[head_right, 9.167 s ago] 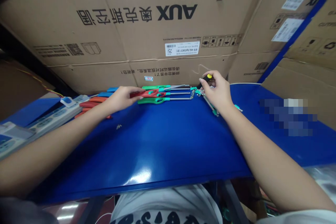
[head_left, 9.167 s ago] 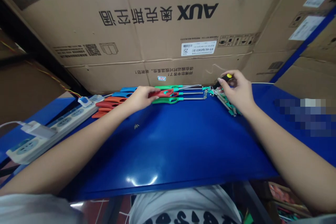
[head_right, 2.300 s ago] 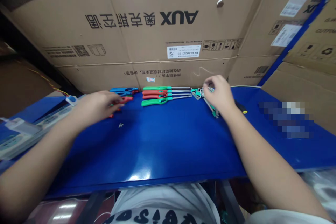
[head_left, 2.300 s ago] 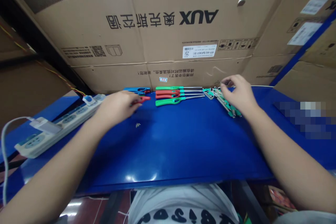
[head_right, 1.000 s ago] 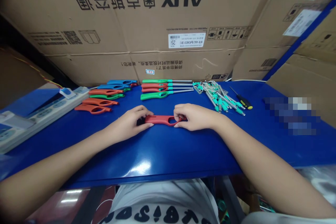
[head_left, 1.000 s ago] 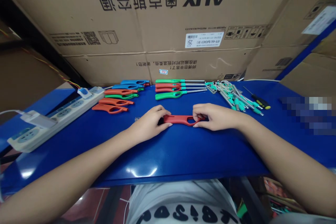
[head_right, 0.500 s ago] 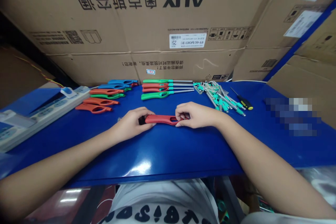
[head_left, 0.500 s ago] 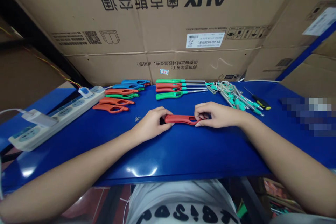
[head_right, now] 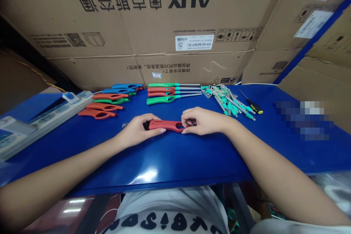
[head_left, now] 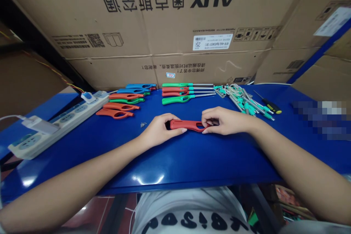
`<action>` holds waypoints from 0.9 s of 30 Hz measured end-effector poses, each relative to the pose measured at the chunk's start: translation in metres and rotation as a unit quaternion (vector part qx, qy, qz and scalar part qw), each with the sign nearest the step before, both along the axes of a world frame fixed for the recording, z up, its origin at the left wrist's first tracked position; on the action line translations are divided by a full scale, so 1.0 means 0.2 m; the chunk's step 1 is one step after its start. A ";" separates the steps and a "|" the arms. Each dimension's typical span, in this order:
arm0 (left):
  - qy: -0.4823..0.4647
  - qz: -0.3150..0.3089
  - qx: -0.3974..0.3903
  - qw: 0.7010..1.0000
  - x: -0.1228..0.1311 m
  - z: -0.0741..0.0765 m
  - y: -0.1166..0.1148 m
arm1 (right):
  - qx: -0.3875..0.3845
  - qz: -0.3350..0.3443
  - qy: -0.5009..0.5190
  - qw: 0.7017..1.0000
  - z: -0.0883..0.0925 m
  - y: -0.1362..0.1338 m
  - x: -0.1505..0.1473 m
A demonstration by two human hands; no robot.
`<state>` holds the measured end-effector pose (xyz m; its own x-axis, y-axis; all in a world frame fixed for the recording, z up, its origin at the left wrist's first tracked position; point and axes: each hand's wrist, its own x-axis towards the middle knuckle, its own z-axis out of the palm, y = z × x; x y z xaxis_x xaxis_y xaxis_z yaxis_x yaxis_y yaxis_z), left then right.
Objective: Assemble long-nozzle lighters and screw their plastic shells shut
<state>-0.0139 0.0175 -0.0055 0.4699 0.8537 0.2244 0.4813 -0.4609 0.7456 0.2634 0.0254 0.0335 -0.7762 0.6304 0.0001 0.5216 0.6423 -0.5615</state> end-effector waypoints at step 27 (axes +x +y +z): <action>0.051 -0.008 0.092 0.994 0.00 -0.03 0.01 | -0.075 -0.056 -0.055 0.994 0.03 -0.02 0.03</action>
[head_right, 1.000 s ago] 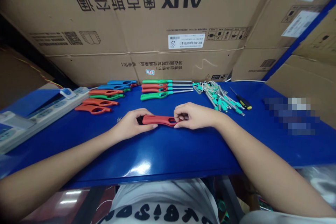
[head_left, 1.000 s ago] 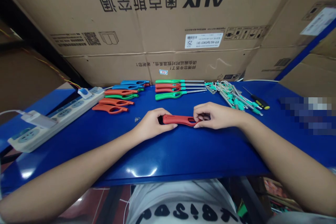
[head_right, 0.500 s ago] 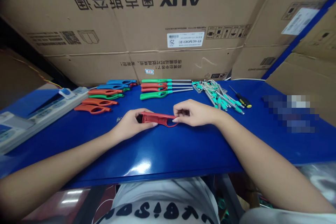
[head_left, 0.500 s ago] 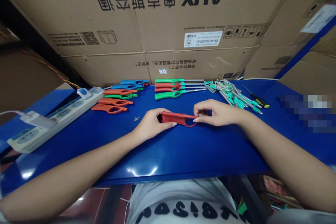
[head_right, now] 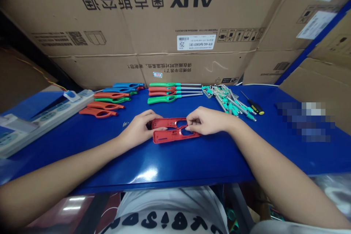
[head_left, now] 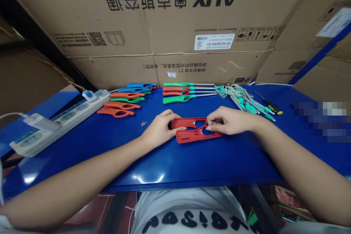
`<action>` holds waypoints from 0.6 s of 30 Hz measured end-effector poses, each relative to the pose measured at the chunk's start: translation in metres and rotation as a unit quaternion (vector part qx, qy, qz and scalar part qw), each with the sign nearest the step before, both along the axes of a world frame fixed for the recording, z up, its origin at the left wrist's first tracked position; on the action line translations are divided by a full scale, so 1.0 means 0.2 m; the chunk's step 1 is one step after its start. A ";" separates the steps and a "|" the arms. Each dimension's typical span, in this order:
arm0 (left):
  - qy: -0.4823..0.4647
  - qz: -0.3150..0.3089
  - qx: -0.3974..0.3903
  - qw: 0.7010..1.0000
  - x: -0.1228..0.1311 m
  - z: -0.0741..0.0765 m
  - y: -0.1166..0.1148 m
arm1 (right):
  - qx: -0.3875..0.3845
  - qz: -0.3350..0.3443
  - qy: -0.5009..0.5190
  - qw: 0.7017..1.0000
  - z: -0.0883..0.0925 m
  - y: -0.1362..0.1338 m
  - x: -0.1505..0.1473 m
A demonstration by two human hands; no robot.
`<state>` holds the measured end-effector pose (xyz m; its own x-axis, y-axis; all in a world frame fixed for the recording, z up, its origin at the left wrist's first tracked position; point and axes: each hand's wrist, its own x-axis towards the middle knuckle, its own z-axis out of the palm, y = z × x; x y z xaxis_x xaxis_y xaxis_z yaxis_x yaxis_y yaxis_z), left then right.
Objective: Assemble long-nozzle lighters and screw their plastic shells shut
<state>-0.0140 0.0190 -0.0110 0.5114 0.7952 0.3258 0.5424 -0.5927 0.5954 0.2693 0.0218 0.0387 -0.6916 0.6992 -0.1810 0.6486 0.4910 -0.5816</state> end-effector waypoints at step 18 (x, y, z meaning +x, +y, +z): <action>0.157 -0.099 0.075 0.980 0.01 0.15 -0.15 | 0.244 -0.347 -0.210 0.881 0.13 0.08 0.26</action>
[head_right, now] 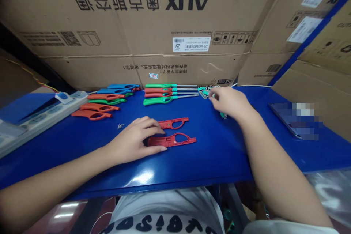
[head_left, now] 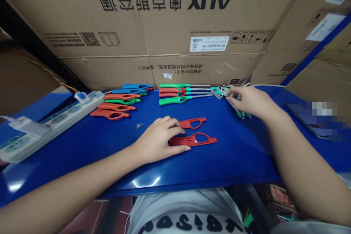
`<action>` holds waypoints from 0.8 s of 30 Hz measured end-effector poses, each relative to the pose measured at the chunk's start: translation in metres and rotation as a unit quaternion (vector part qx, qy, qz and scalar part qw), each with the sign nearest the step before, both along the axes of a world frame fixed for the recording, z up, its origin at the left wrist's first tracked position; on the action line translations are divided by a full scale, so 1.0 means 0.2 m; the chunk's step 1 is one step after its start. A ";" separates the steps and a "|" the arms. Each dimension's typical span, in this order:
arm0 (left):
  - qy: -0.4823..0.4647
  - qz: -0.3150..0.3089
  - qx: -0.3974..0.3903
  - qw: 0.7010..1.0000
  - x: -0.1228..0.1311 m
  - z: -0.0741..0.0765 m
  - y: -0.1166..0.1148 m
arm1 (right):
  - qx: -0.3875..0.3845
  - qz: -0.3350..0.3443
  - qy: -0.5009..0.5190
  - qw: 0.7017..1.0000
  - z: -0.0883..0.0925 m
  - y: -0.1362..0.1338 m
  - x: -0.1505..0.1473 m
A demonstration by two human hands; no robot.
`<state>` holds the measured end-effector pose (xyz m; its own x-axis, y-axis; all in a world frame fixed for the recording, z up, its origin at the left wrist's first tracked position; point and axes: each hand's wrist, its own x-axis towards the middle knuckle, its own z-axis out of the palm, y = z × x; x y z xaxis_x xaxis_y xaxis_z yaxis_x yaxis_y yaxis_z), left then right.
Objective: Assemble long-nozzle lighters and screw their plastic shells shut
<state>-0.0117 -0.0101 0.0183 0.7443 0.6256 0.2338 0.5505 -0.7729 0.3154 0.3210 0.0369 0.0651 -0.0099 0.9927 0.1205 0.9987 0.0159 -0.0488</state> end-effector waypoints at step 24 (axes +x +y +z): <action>0.016 0.037 -0.003 0.999 -0.08 0.00 0.12 | 0.061 0.037 0.180 0.981 0.02 0.02 0.09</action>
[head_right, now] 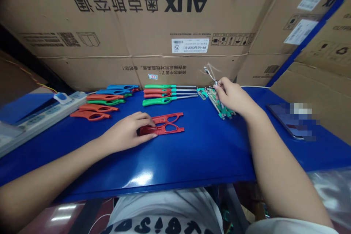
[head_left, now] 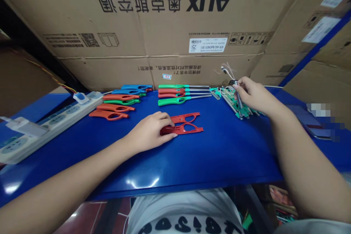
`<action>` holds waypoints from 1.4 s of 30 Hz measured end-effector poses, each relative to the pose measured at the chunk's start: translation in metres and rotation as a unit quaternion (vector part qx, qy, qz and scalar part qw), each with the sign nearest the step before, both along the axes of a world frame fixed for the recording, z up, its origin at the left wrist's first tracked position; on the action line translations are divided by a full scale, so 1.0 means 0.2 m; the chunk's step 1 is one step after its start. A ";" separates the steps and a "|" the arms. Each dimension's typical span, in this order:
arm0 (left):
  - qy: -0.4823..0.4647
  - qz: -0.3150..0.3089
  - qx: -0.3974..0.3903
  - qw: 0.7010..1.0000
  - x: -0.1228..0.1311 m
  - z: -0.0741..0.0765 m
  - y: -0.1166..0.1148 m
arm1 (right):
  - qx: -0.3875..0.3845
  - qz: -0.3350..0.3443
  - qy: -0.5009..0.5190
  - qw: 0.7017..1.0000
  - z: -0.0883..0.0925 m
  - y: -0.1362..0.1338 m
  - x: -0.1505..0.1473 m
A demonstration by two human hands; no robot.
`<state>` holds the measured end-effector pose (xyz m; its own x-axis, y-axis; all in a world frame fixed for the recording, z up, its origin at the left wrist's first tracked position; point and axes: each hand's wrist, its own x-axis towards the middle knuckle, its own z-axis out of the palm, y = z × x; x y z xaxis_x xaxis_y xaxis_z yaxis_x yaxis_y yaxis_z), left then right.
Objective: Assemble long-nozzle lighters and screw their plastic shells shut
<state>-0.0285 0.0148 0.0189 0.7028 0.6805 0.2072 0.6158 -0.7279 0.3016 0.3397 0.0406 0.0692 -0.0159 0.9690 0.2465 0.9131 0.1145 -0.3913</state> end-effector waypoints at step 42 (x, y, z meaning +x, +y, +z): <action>-0.330 0.061 -0.123 0.934 0.11 0.02 -0.17 | 0.332 0.413 -0.223 0.818 -0.25 -0.24 -0.54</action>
